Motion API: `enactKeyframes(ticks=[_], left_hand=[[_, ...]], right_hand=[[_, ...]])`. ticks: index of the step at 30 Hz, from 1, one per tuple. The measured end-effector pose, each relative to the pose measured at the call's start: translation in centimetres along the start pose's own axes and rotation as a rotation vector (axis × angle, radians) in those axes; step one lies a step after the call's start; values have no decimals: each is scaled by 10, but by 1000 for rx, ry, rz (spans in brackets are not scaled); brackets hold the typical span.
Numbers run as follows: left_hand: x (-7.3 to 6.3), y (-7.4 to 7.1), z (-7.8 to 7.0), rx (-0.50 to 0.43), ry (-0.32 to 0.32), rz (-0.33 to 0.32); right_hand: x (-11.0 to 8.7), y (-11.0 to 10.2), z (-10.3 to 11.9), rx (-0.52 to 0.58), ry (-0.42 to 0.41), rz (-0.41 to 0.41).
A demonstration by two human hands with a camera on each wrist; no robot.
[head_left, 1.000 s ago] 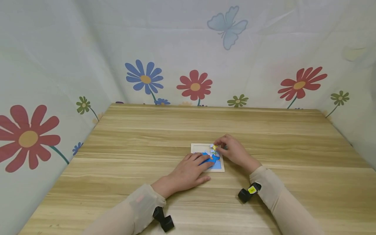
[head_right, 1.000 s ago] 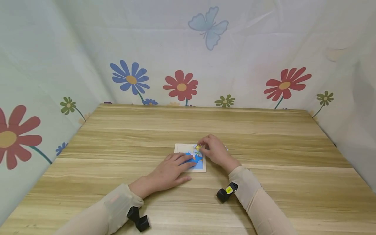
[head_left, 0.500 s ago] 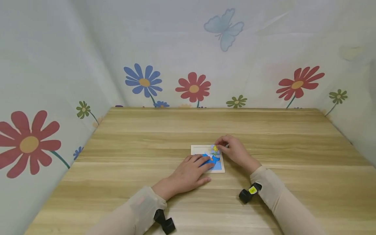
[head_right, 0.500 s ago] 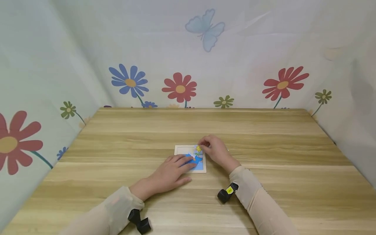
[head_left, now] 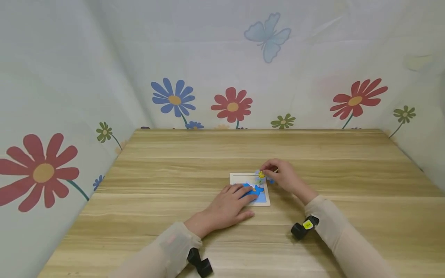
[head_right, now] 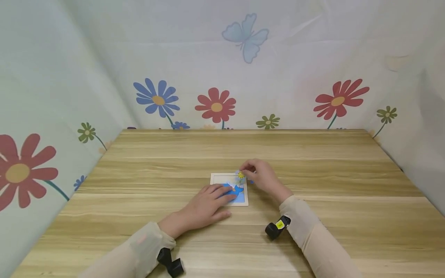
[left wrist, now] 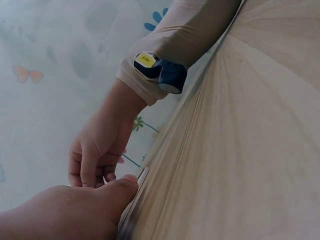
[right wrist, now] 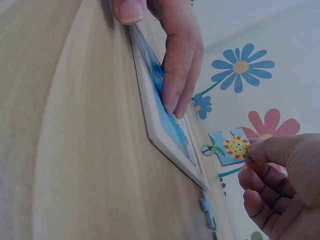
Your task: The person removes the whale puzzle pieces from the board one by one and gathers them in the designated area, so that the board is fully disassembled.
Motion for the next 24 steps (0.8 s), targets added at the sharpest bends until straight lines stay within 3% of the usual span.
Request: enactKeyframes(ticks=[11, 24], left_hand=[[0, 1, 1, -27, -7, 14], [0, 1, 2, -23, -7, 18]], right_hand=[[-1, -27, 6, -81, -13, -30], [-5, -47, 7, -107, -17, 7]])
Point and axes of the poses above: each hand's wrist, its own x-axis towards the middle knuckle, its own y-axis out of the palm, z = x × y, the point moved 9 cm from there along x, towards the middle knuckle, and after that the axes turned 6 degrees about -y, right-handed, at the moved point
